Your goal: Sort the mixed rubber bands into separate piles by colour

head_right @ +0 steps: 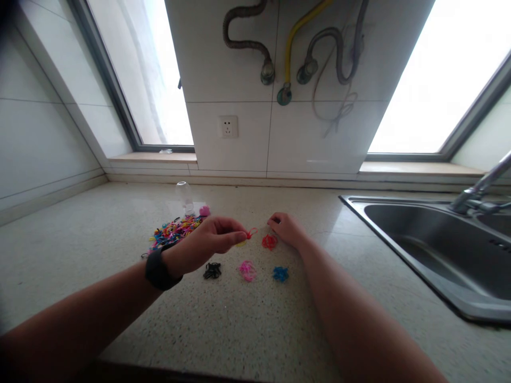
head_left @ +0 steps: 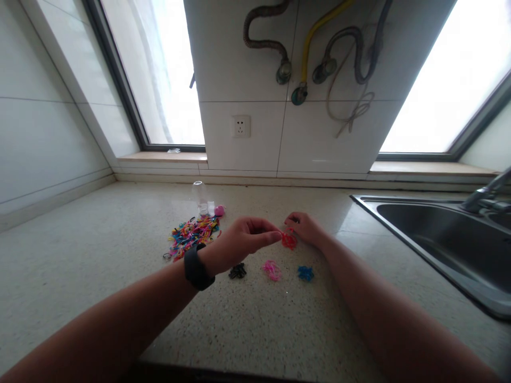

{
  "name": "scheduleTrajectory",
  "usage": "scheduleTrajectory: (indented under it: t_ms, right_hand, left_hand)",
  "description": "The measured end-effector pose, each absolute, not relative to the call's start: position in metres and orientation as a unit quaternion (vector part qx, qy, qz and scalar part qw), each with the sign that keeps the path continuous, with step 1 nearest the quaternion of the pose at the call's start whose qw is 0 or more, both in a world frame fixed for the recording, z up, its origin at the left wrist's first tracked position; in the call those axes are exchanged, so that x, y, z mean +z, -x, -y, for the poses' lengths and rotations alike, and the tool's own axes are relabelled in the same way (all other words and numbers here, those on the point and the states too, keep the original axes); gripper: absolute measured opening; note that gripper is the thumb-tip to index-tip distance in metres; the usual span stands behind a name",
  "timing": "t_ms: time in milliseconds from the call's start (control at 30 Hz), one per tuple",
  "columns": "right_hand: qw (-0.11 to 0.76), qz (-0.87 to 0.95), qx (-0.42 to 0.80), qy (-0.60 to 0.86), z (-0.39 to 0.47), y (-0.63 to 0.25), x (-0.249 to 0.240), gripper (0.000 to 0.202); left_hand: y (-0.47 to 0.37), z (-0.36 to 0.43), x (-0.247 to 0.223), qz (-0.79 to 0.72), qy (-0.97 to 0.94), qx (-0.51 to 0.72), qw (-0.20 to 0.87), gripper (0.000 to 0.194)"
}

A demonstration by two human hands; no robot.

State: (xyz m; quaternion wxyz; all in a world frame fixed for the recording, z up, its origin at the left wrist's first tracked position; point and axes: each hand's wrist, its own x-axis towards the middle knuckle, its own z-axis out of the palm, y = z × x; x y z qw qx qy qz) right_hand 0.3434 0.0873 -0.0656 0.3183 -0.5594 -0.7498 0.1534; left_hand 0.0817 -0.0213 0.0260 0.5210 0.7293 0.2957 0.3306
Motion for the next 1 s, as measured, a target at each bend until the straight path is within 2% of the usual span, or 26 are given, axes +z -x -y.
scheduleTrajectory:
  t_ms: [133,467,600,767,1000]
  right_hand:
    - [0.295,0.755,0.128,0.572,-0.089,-0.343,-0.066,0.023]
    - [0.281,0.752,0.118,0.584,-0.081,-0.337,-0.06,0.022]
    - [0.28,0.751,0.13,0.584,-0.08,-0.337,-0.058,0.022]
    - [0.284,0.751,0.137,0.579,-0.081,-0.339,-0.058,0.021]
    - [0.296,0.751,0.143,0.572,-0.083,-0.34,-0.061,0.023]
  left_hand:
    - [-0.078,0.012,0.016,-0.334,-0.844,0.26,0.329,0.036]
    - [-0.108,-0.012,0.004,-0.369,-0.903,0.189,0.108,0.023]
    - [-0.13,-0.029,-0.006,-0.386,-0.909,0.144,0.062,0.02]
    - [-0.141,-0.043,-0.014,-0.385,-0.916,0.11,0.039,0.03]
    - [-0.122,-0.029,-0.013,-0.349,-0.921,0.17,0.032,0.021]
